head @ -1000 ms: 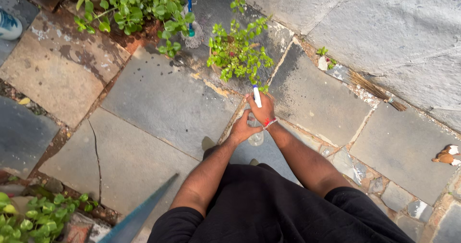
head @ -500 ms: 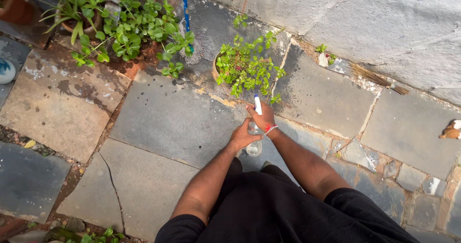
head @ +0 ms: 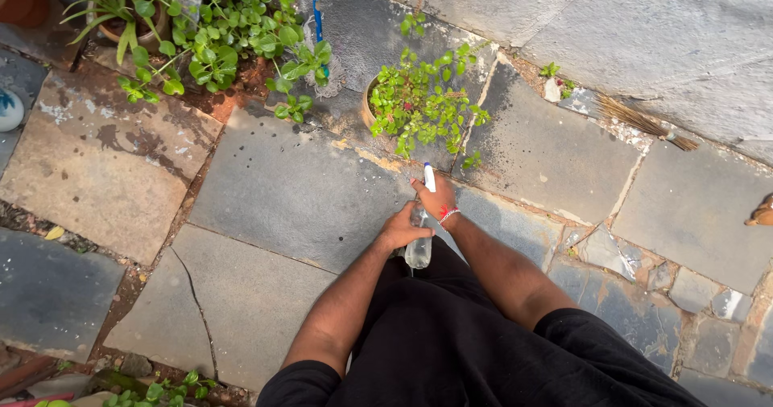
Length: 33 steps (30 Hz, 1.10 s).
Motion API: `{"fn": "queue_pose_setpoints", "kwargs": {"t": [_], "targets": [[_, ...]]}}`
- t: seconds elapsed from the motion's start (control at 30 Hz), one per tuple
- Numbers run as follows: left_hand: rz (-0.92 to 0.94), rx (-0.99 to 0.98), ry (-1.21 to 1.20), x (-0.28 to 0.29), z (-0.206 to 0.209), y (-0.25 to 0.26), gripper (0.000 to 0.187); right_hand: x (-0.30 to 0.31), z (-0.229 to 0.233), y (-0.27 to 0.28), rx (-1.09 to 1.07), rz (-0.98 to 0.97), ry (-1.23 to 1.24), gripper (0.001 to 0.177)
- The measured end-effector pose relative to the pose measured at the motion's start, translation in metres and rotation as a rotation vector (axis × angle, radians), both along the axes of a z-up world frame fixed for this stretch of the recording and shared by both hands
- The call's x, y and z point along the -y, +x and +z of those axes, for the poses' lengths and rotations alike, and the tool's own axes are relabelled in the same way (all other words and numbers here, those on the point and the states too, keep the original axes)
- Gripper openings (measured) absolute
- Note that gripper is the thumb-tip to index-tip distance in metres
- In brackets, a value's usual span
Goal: The person sprays water on several potted plants and a climbing vine using a plastic spray bottle. They touch the leaves of the climbing plant and eventually reach into a bucket of water on the ground.
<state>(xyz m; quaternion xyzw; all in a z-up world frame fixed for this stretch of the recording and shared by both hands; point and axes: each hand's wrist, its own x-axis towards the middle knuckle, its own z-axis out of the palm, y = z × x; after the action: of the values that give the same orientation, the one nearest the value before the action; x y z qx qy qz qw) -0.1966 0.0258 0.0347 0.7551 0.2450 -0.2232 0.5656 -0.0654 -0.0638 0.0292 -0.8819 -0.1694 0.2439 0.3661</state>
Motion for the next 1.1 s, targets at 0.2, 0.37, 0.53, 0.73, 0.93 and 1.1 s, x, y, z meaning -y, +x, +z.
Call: {"fn": "queue_pose_setpoints", "kwargs": {"t": [0.2,0.37,0.53,0.73,0.93,1.1], "targets": [[0.112,-0.01,-0.008,-0.012,-0.005,0.005,0.103,-0.026,0.007,0.004,-0.046,0.018,0.04,0.042],[0.121,-0.02,-0.008,-0.024,-0.011,0.01,0.101,-0.04,-0.01,0.016,0.022,0.101,-0.038,0.041],[0.214,0.005,-0.017,-0.039,-0.017,0.021,0.102,-0.059,-0.015,0.029,0.005,0.12,0.085,0.041],[0.247,0.049,-0.041,-0.04,-0.026,0.039,0.106,-0.072,-0.016,0.053,0.063,0.215,0.003,0.038],[0.484,0.113,0.089,-0.052,-0.019,0.043,0.111,-0.11,0.015,0.047,0.196,0.473,0.322,0.037],[0.666,0.043,0.131,-0.075,0.013,0.017,0.108,-0.152,0.056,0.023,0.18,0.7,0.353,0.037]]}}
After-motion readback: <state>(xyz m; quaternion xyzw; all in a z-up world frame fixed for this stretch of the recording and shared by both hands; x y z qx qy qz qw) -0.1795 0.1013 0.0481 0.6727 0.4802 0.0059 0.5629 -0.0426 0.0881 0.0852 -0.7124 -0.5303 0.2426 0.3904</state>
